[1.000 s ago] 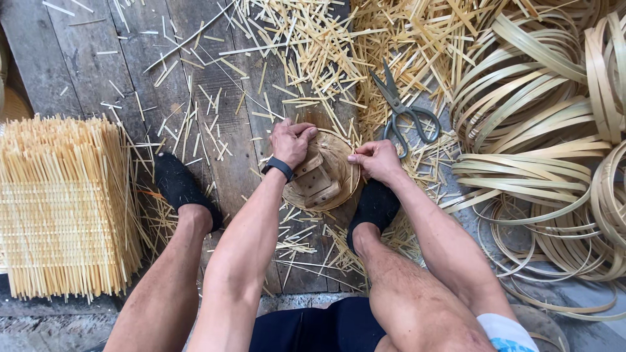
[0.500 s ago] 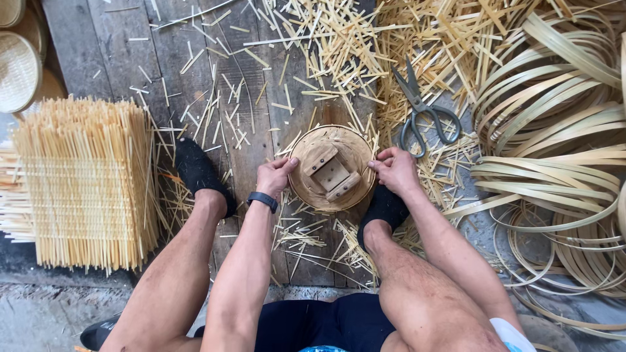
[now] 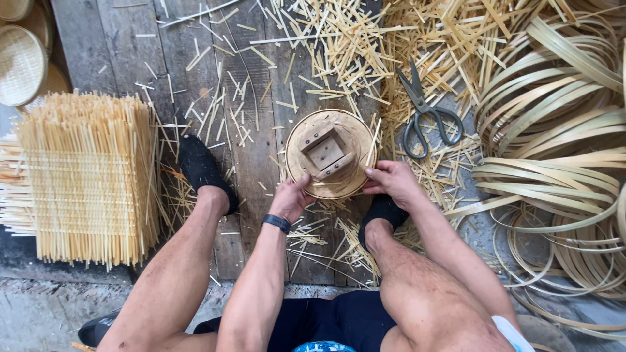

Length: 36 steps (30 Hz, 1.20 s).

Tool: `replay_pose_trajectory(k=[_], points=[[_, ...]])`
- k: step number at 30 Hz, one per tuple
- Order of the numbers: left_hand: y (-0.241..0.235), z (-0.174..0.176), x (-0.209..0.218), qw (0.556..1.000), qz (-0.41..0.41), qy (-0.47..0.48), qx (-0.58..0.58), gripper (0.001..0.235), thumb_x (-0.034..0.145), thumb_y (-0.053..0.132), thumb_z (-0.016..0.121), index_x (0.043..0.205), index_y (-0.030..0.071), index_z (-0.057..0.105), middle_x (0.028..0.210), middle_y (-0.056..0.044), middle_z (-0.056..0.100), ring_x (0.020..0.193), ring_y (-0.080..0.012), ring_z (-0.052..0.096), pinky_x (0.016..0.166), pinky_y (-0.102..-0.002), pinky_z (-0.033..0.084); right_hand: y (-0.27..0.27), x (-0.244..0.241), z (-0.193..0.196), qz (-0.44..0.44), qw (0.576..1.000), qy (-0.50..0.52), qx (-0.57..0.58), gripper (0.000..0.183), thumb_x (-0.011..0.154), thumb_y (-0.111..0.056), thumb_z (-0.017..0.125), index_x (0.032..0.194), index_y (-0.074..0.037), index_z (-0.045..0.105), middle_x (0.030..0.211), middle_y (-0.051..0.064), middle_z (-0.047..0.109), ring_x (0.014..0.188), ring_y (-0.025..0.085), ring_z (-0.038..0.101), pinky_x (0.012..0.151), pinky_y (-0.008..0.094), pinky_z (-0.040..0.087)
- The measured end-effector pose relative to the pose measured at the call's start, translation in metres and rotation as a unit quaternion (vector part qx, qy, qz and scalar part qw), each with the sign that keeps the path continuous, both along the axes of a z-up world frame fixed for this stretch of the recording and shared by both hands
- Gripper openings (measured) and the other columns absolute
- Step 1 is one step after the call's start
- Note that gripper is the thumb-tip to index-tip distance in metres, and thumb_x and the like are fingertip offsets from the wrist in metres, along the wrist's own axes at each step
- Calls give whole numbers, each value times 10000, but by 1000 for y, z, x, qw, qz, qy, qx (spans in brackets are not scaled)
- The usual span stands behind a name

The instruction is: The person repeatedly trims the edges of woven bamboo mats using shears and a wooden mold. They place a circular frame on the mat, press it into the mold, and cut the excess bamboo strips around the perimeter. The finished pieces are stacked nearby.

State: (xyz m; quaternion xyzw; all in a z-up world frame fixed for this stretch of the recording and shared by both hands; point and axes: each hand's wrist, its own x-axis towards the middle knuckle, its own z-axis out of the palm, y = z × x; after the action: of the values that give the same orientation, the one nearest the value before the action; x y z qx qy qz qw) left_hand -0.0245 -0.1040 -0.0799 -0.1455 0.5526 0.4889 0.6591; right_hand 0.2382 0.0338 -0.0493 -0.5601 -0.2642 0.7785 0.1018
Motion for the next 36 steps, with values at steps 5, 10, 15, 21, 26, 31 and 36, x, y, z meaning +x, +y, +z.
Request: replay_pose_trajectory(k=[5,10,15,21,26,31,36], points=[[-28,-28,25,1000,6,23,-9,273,968,214,680,1164,28,639,1075,-103,744,913,-240,752,755,-426,657,-7,-10,-29,26,998,-58,22,187,927,-85,711,1003,85,701,859,144,744,693,215,742,605,349,650],[-30,-39,32,995,1,79,-68,261,961,210,689,1157,45,640,1046,-89,743,884,-244,738,710,-420,649,-19,-10,-41,11,992,-113,45,211,926,-81,728,1020,108,725,855,159,746,661,211,737,570,346,637],[-10,-3,18,988,-62,119,-72,309,962,208,687,1192,5,640,1079,-126,753,936,-265,747,754,-428,640,-16,-10,-18,49,993,-87,65,291,932,-154,719,1098,86,713,890,161,753,738,222,751,627,345,642],[32,80,-12,876,-212,389,191,528,943,199,703,1428,45,559,1242,-148,713,1096,-254,697,929,-402,612,14,-18,25,32,984,69,162,854,797,-391,893,1414,-121,367,1239,64,645,1102,201,693,794,397,639],[74,123,35,805,-227,486,254,570,962,434,719,1373,71,562,1198,-165,706,1083,-254,713,898,-379,626,17,-45,56,-40,981,124,145,639,815,-314,901,1223,68,591,1061,109,645,950,199,650,782,366,596],[96,131,49,771,-211,559,220,520,1066,476,530,1398,84,609,1157,-171,757,1040,-248,760,858,-345,599,11,-57,66,-29,970,59,234,606,710,-220,878,1210,-24,598,1088,50,697,969,144,679,834,295,575],[107,127,32,767,-204,559,240,476,1062,431,553,1345,61,653,1216,-186,750,1060,-250,766,876,-328,592,12,-60,62,-41,976,9,213,586,714,-189,885,1213,14,655,1120,96,735,983,157,697,866,288,576]])
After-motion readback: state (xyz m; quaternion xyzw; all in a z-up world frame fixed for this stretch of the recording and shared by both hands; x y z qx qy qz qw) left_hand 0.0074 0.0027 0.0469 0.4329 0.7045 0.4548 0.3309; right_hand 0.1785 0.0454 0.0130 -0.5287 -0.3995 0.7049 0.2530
